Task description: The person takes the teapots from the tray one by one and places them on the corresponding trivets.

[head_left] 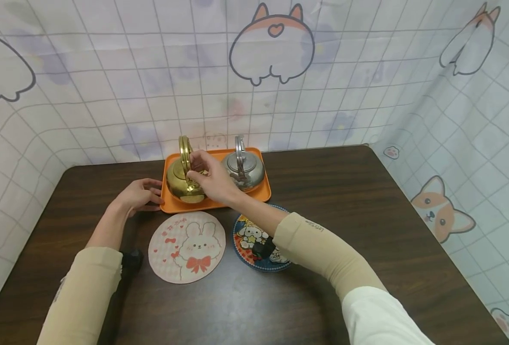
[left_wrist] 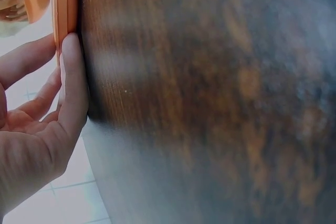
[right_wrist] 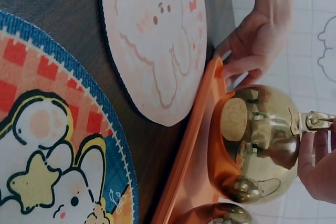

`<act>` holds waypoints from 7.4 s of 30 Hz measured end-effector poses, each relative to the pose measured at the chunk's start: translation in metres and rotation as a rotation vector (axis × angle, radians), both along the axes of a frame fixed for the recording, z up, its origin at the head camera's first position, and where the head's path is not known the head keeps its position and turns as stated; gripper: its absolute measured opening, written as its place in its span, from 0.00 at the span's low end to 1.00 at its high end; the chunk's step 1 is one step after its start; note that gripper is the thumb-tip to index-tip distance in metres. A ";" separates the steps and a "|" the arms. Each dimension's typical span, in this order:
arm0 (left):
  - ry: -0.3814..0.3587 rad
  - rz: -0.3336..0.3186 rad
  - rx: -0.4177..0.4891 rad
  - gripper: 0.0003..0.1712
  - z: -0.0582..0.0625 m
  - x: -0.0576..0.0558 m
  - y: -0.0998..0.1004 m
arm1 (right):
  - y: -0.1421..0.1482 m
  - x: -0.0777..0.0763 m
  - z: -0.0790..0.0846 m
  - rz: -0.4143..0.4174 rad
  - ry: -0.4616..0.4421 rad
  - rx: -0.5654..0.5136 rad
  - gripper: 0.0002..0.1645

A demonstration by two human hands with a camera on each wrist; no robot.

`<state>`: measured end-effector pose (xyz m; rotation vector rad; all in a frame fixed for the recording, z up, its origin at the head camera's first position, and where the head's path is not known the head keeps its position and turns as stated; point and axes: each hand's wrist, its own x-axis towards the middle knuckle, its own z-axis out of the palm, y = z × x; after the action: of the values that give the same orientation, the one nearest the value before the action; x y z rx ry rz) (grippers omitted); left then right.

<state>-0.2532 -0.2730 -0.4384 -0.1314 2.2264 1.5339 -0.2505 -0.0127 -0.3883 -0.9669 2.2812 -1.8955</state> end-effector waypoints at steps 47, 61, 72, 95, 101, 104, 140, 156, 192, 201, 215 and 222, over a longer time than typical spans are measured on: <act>0.018 0.017 -0.003 0.40 -0.002 0.002 0.000 | 0.019 0.039 0.010 0.067 -0.051 -0.044 0.12; 0.020 0.015 -0.009 0.41 -0.005 0.000 -0.003 | 0.026 0.055 0.009 0.097 -0.078 -0.078 0.15; 0.026 0.018 -0.013 0.40 -0.003 0.001 -0.002 | 0.028 0.066 0.006 0.125 -0.109 -0.066 0.15; 0.023 0.030 0.012 0.40 -0.007 0.000 -0.005 | 0.034 0.085 -0.004 0.192 -0.158 -0.096 0.14; 0.026 0.025 0.036 0.41 -0.007 0.000 -0.006 | 0.032 0.089 -0.006 0.212 -0.165 -0.109 0.14; 0.026 0.025 0.035 0.41 -0.008 0.000 -0.006 | 0.031 0.092 -0.008 0.224 -0.165 -0.109 0.13; 0.008 0.035 0.015 0.39 -0.002 0.002 -0.004 | 0.048 0.073 -0.016 0.364 -0.112 -0.047 0.10; -0.002 0.015 0.023 0.39 -0.003 0.001 -0.007 | 0.091 0.041 -0.020 0.206 -0.088 0.064 0.07; -0.005 0.015 0.043 0.38 -0.002 0.000 -0.008 | 0.117 -0.012 0.001 -0.205 -0.066 0.066 0.15; -0.011 0.019 0.034 0.39 0.000 0.000 -0.007 | 0.113 -0.020 0.002 -0.169 -0.105 0.109 0.21; -0.015 0.023 0.039 0.39 -0.001 0.000 -0.008 | 0.099 -0.026 0.004 -0.169 -0.190 0.129 0.17; -0.017 0.022 0.043 0.39 -0.002 -0.001 -0.009 | 0.100 -0.026 0.007 -0.178 -0.220 0.145 0.13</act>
<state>-0.2540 -0.2817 -0.4406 -0.1559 2.1844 1.5852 -0.2767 0.0874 -0.3810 -0.5266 2.3982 -1.7622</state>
